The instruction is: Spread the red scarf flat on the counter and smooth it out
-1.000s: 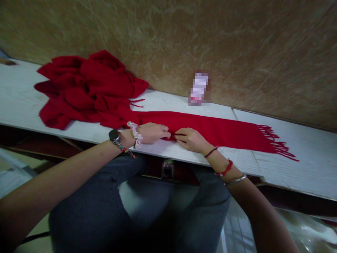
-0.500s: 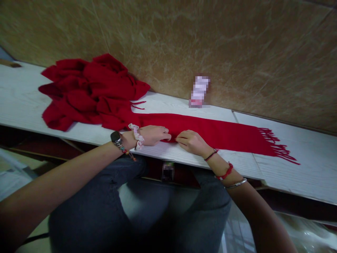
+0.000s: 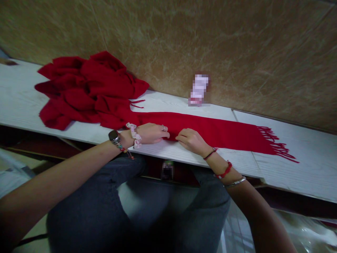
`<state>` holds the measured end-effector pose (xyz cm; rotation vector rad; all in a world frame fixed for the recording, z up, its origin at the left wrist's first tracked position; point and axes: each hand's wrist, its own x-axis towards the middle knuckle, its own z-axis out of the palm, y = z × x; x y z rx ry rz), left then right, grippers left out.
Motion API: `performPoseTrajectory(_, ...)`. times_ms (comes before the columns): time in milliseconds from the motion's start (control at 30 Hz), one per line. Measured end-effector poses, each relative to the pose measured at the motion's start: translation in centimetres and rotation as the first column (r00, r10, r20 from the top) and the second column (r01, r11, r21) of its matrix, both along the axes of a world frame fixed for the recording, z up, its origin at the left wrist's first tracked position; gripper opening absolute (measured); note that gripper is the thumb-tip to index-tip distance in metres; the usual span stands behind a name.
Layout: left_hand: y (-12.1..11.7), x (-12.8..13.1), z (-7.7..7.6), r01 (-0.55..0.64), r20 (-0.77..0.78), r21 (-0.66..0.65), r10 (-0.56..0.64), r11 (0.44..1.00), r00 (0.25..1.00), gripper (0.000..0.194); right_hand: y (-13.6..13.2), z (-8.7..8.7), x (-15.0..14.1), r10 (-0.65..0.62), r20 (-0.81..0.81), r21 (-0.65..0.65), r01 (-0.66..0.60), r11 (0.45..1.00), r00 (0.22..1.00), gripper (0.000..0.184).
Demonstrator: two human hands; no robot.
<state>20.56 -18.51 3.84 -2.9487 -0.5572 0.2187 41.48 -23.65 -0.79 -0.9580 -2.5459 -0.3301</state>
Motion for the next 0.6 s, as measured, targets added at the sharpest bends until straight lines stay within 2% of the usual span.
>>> performPoseTrajectory(233, 0.29, -0.13, -0.26, 0.066, 0.013, -0.008, -0.066, 0.998, 0.998, 0.028, -0.04, 0.27, -0.34, 0.000, 0.018, 0.036, 0.000, 0.999, 1.000, 0.022)
performPoseTrajectory(333, 0.08, -0.07, -0.01, 0.044, 0.013, -0.035, -0.044, 0.998, 0.999, 0.029, -0.05, 0.31, -0.38, 0.000, 0.019, 0.050, -0.001, 0.999, 1.000, 0.022)
performPoseTrajectory(433, 0.06, 0.10, 0.16, -0.008, 0.048, -0.119, 0.013, 0.993, 0.999, 0.028, -0.07, 0.31, -0.35, 0.003, 0.012, 0.038, -0.004, 0.999, 1.000, 0.022)
performPoseTrajectory(600, 0.50, 0.18, -0.01, -0.019, 0.066, -0.184, 0.032, 0.983, 0.997, 0.026, -0.15, 0.32, -0.27, 0.020, -0.030, -0.037, -0.021, 0.999, 0.999, 0.022)
